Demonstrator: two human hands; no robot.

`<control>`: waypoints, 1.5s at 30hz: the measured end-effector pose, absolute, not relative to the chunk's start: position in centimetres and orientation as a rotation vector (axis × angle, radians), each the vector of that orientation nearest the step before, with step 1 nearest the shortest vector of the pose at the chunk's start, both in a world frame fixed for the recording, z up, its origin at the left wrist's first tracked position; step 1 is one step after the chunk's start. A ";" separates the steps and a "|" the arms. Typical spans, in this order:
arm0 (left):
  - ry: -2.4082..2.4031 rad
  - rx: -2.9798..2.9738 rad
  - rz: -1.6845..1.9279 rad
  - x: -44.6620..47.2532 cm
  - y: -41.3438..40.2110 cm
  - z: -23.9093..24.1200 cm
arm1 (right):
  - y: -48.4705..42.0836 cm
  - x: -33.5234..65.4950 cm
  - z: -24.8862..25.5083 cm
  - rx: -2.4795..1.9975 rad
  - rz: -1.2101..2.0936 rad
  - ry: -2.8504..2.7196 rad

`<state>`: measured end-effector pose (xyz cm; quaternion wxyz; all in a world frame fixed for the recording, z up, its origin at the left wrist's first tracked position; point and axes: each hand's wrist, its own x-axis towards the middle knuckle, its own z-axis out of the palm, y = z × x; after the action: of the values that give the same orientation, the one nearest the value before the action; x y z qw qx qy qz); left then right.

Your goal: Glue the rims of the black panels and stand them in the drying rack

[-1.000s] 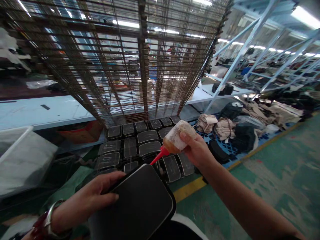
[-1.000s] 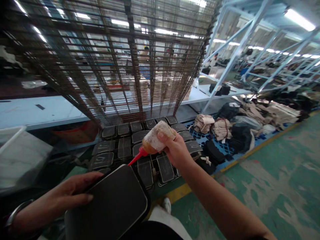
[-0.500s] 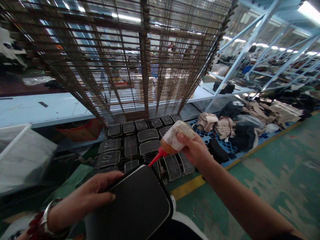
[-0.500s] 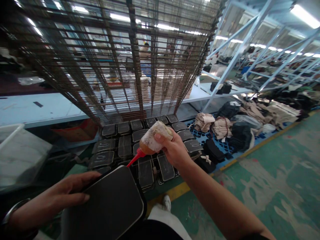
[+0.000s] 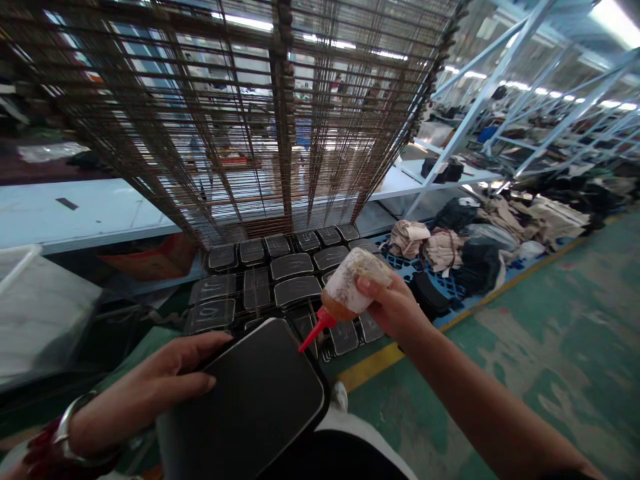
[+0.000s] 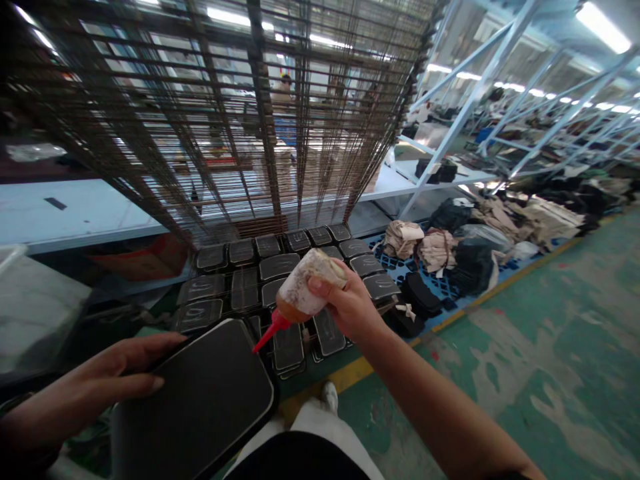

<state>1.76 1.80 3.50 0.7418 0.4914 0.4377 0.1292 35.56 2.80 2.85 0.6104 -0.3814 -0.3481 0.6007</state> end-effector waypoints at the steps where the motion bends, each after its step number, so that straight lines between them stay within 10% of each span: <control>1: 0.963 1.073 0.285 1.6 1.9 3.3 | 2.6 35.6 2.8 -0.881 1.394 -0.809; 45: 1.111 0.666 0.662 2.3 1.0 3.2 | 1.2 32.7 -0.1 -0.965 1.247 -0.567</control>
<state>2.30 1.00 3.22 0.7470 0.3042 0.5080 0.3024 32.73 1.22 -0.12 0.6691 -0.4280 -0.2515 0.5531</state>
